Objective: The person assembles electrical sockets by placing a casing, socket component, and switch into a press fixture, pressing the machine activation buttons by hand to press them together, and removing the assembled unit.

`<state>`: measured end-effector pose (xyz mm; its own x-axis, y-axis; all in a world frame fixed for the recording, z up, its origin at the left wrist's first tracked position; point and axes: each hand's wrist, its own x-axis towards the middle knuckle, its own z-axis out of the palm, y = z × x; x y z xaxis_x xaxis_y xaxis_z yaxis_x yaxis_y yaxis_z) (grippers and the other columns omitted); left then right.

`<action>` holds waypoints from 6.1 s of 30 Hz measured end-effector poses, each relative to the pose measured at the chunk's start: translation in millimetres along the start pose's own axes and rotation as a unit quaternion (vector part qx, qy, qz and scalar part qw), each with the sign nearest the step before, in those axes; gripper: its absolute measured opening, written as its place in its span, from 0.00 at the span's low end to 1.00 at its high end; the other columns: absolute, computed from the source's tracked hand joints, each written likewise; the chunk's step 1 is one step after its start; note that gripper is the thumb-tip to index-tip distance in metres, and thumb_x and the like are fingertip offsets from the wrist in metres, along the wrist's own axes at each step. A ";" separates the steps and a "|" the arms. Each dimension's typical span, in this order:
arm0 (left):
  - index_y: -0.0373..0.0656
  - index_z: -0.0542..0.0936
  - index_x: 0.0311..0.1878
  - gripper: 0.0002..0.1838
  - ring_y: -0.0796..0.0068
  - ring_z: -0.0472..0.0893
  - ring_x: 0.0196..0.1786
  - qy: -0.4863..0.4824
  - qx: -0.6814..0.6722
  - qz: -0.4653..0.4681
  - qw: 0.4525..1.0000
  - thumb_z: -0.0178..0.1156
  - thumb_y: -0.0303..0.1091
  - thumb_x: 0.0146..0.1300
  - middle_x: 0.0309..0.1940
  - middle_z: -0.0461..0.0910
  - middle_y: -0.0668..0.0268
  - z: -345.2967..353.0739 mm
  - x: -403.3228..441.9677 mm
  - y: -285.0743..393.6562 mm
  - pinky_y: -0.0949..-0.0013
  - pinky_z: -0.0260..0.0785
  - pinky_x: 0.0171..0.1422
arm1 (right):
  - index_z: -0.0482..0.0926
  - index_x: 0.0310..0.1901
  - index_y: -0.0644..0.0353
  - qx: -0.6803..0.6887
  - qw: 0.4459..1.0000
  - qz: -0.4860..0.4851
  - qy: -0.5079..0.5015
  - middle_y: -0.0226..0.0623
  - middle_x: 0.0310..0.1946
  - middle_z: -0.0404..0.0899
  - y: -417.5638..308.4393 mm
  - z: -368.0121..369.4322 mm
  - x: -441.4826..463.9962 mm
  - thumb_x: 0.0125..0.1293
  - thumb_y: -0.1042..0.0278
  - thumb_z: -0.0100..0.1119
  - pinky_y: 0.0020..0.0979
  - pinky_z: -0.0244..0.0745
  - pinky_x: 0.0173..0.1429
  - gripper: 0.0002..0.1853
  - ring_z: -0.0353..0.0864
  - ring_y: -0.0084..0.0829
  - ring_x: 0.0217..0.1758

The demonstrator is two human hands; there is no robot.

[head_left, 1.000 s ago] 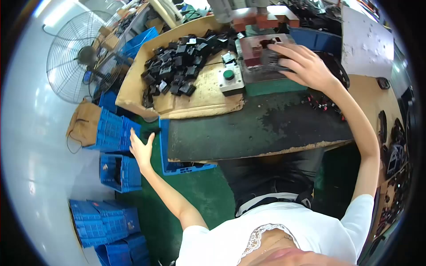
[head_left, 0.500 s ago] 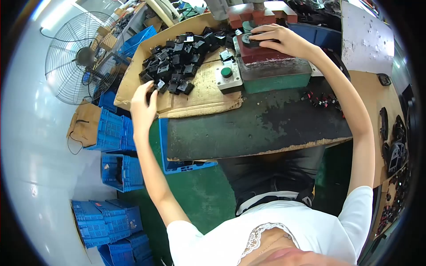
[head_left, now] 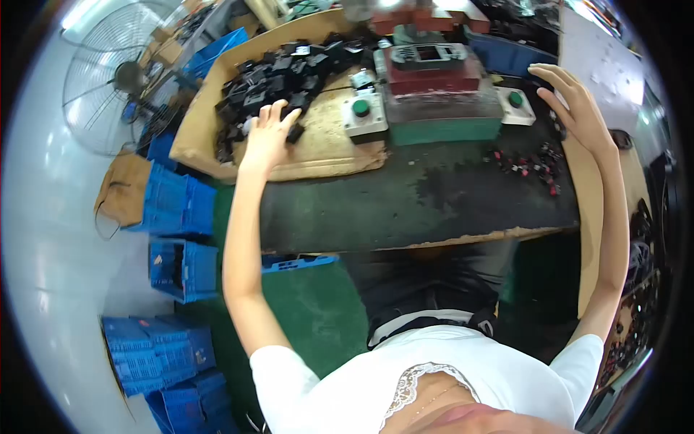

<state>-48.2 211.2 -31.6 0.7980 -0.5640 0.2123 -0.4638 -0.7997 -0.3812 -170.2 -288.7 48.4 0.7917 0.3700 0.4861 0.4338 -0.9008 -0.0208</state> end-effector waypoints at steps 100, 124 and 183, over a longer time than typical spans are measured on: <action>0.35 0.80 0.34 0.07 0.63 0.80 0.40 0.157 -0.493 0.082 0.852 0.65 0.25 0.51 0.36 0.80 0.60 -33.5 58.1 79.2 0.69 0.71 0.47 | 0.84 0.40 0.62 0.266 0.960 -0.059 0.064 0.36 0.32 0.85 2.2 96.6 112.6 0.57 0.68 0.64 0.26 0.77 0.46 0.10 0.83 0.27 0.34; 0.39 0.76 0.30 0.04 0.61 0.80 0.32 0.213 -0.408 0.049 0.886 0.62 0.27 0.53 0.26 0.80 0.61 -35.7 52.1 104.2 0.64 0.70 0.38 | 0.73 0.36 0.66 0.124 0.992 0.027 -0.024 0.43 0.32 0.79 5.7 58.9 0.4 0.61 0.77 0.53 0.34 0.72 0.43 0.03 0.79 0.42 0.37; 0.43 0.77 0.51 0.30 0.68 0.78 0.49 0.469 -0.391 0.126 0.781 0.66 0.21 0.38 0.47 0.80 0.64 -66.6 82.8 151.4 0.56 0.50 0.69 | 0.79 0.48 0.64 0.403 0.896 -0.063 0.173 0.32 0.38 0.81 -52.2 72.0 38.2 0.69 0.68 0.52 0.20 0.67 0.43 0.12 0.73 0.17 0.37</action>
<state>-77.9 29.7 -11.8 0.1795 -0.3331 0.9256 -0.9474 -0.3118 0.0715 -131.7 -211.2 5.1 0.5934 0.2391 0.7686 0.7914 -0.3478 -0.5028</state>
